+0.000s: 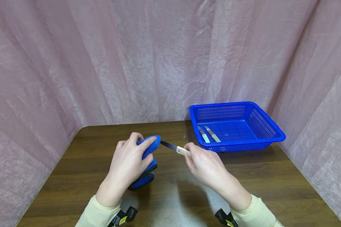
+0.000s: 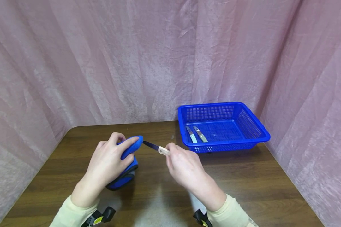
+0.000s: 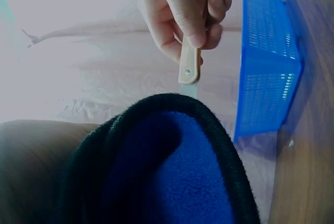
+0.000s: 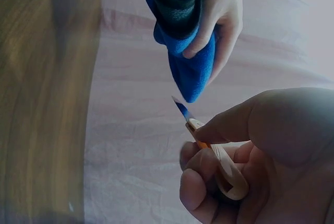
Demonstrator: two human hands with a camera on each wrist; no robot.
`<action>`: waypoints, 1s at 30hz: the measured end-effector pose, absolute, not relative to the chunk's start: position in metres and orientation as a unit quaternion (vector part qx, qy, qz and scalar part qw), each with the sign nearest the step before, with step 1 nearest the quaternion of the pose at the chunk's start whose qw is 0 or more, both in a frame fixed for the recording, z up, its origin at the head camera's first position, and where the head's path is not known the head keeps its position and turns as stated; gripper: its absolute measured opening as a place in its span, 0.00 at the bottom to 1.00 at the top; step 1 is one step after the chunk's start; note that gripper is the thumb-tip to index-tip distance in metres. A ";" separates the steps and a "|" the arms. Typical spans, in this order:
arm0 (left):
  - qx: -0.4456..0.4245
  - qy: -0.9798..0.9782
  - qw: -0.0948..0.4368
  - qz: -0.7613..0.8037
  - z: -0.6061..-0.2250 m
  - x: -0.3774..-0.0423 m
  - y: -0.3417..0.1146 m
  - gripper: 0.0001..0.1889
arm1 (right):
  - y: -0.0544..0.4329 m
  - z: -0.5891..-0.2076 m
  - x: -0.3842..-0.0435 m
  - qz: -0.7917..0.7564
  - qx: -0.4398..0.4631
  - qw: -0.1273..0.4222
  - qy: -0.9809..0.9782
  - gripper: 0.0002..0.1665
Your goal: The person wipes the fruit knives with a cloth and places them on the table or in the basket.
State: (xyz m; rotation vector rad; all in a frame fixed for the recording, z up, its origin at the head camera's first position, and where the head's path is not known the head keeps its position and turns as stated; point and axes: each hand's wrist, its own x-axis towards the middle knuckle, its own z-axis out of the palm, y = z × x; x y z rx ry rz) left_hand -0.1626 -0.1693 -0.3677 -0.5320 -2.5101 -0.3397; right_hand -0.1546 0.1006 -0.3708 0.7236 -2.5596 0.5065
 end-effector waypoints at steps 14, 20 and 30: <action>-0.203 -0.928 0.283 -0.131 -0.363 -0.159 -0.168 0.28 | 0.102 -0.372 -0.157 0.185 0.258 0.241 -0.917 0.08; -0.209 -0.924 0.292 -0.129 -0.362 -0.158 -0.167 0.28 | 0.102 -0.372 -0.158 0.173 0.255 0.255 -0.917 0.06; -0.217 -0.915 0.311 -0.136 -0.361 -0.157 -0.166 0.28 | 0.102 -0.371 -0.157 0.179 0.251 0.247 -0.919 0.07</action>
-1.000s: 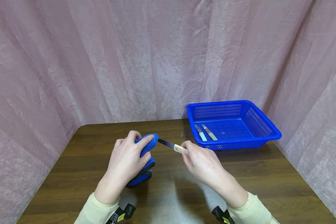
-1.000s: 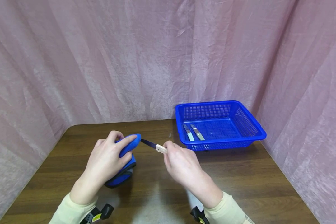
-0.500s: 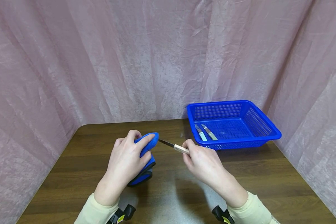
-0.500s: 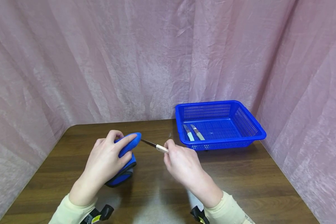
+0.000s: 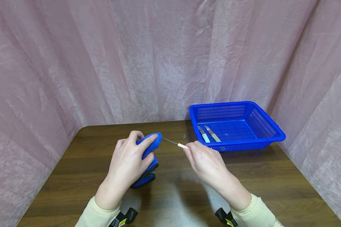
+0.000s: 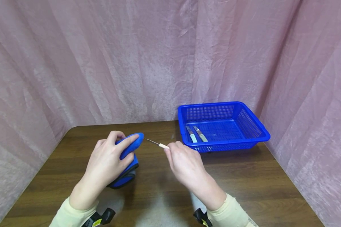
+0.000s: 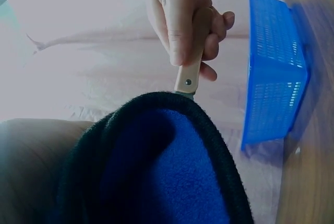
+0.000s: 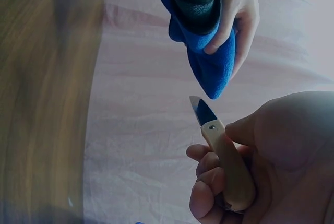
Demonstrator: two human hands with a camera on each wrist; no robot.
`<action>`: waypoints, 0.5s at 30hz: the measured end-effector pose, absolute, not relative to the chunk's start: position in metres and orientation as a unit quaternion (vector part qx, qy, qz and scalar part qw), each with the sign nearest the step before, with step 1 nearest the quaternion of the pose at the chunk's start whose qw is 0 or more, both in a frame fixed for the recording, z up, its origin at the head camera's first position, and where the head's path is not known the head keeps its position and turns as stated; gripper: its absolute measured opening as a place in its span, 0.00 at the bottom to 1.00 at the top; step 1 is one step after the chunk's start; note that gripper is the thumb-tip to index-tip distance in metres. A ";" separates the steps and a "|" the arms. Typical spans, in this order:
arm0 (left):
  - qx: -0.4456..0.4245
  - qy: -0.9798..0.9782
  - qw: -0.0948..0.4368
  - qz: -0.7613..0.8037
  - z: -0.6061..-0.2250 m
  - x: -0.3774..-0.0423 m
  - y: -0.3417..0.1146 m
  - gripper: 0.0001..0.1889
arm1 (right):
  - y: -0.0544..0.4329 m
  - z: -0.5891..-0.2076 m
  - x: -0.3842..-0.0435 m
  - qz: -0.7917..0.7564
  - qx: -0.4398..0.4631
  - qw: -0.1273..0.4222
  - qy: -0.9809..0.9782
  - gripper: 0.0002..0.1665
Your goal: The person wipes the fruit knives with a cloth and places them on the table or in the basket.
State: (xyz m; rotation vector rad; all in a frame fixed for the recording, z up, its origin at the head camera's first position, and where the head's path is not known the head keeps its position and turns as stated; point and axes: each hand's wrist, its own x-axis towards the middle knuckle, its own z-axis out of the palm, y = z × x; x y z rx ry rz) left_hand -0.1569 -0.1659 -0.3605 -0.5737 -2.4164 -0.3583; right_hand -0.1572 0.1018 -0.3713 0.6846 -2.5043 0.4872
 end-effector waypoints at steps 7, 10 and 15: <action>-0.219 -0.914 0.313 -0.139 -0.360 -0.156 -0.164 0.27 | 0.102 -0.371 -0.157 0.180 0.249 0.250 -0.918 0.08; -0.219 -0.914 0.312 -0.140 -0.360 -0.156 -0.164 0.27 | 0.101 -0.371 -0.157 0.185 0.246 0.253 -0.917 0.08; -0.219 -0.915 0.309 -0.139 -0.360 -0.156 -0.164 0.28 | 0.101 -0.371 -0.157 0.197 0.241 0.250 -0.917 0.07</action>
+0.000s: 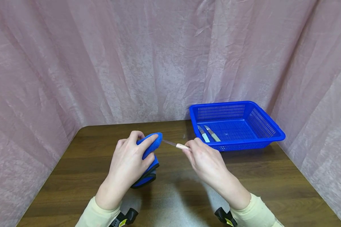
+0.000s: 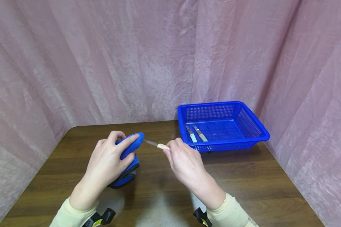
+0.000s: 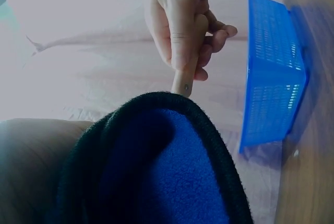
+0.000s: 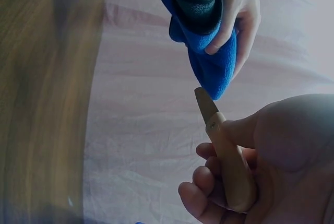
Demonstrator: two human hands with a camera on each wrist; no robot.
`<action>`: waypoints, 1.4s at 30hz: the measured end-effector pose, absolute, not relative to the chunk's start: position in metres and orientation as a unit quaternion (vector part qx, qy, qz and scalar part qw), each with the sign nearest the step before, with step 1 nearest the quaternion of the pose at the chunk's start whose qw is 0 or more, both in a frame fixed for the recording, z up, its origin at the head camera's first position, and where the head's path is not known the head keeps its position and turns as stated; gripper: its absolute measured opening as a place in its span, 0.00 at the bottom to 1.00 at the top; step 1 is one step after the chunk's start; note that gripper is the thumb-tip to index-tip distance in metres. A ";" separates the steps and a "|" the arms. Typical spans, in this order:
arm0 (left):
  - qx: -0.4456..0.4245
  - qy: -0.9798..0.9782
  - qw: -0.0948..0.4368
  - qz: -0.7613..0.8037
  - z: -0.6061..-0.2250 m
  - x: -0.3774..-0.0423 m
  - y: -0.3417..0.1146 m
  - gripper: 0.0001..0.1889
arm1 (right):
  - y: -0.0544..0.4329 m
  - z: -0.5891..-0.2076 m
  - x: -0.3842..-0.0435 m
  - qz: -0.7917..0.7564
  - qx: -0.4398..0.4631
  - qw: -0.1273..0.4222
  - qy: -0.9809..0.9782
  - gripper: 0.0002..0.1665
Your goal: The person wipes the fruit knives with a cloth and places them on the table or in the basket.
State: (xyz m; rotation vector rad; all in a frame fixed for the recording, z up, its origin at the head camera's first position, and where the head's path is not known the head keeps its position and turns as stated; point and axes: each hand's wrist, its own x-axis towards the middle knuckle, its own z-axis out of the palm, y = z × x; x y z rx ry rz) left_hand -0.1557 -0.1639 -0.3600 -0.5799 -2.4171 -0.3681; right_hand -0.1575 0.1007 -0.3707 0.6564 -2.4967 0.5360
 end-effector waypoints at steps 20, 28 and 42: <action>-0.248 -0.913 0.295 -0.129 -0.364 -0.150 -0.147 0.27 | 0.102 -0.372 -0.159 0.189 0.238 0.235 -0.923 0.12; -0.265 -0.910 0.294 -0.120 -0.369 -0.147 -0.139 0.28 | 0.102 -0.372 -0.158 0.186 0.238 0.223 -0.927 0.12; -0.283 -0.908 0.293 -0.100 -0.374 -0.147 -0.135 0.27 | 0.100 -0.370 -0.156 0.182 0.238 0.189 -0.935 0.12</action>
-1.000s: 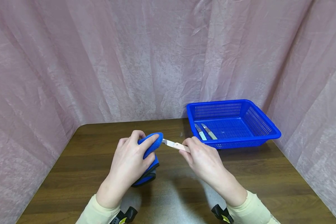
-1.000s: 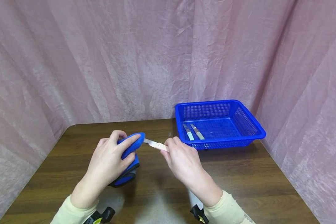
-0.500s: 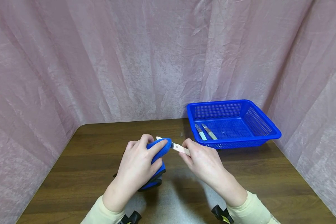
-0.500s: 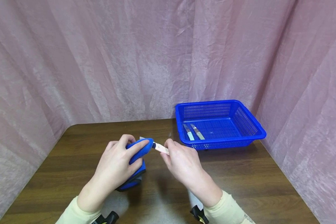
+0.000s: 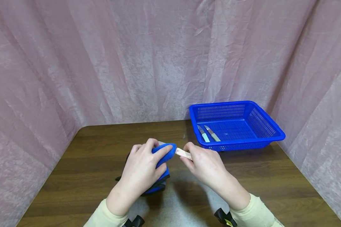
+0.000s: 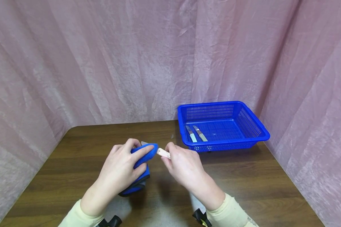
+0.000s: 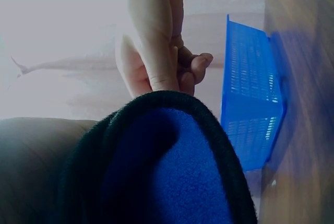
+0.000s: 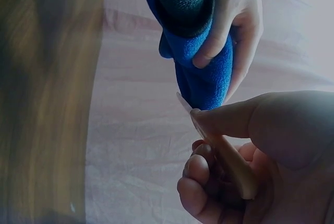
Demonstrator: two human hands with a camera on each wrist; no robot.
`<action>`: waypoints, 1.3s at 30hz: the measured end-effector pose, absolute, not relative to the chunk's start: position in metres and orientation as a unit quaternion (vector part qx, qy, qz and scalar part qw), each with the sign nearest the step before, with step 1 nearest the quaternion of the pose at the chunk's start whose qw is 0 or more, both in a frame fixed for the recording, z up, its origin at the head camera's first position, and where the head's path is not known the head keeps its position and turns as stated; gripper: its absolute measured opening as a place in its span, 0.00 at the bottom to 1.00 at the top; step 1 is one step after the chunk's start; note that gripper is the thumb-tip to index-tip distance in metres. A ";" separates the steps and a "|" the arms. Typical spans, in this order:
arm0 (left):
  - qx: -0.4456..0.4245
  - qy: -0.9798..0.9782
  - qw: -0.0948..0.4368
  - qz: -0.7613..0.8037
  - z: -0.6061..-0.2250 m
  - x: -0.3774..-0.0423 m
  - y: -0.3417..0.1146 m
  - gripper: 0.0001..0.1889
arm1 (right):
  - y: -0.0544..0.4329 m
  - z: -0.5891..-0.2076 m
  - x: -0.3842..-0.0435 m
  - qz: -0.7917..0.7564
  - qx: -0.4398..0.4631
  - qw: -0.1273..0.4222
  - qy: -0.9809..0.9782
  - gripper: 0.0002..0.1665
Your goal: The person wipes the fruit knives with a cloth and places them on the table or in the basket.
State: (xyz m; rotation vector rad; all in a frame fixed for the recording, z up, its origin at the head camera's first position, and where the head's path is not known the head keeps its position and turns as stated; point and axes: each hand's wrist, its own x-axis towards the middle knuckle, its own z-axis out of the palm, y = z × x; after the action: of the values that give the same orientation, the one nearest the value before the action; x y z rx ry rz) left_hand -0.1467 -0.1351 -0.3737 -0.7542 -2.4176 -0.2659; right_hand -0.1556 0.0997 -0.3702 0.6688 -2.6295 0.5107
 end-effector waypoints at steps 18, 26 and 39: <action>-0.260 -0.916 0.286 -0.105 -0.373 -0.152 -0.142 0.26 | 0.100 -0.371 -0.155 0.180 0.243 0.196 -0.933 0.12; -0.251 -0.919 0.284 -0.110 -0.372 -0.154 -0.148 0.26 | 0.100 -0.371 -0.155 0.180 0.243 0.201 -0.932 0.13; -0.235 -0.924 0.281 -0.112 -0.371 -0.158 -0.154 0.26 | 0.100 -0.370 -0.155 0.181 0.242 0.204 -0.931 0.13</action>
State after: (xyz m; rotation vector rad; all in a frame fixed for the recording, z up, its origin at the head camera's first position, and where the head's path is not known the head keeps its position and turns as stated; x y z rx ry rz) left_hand -0.1583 -0.1545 -0.3710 -0.6309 -2.4762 -0.2994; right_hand -0.1553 0.1001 -0.3700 0.6742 -2.5981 0.5042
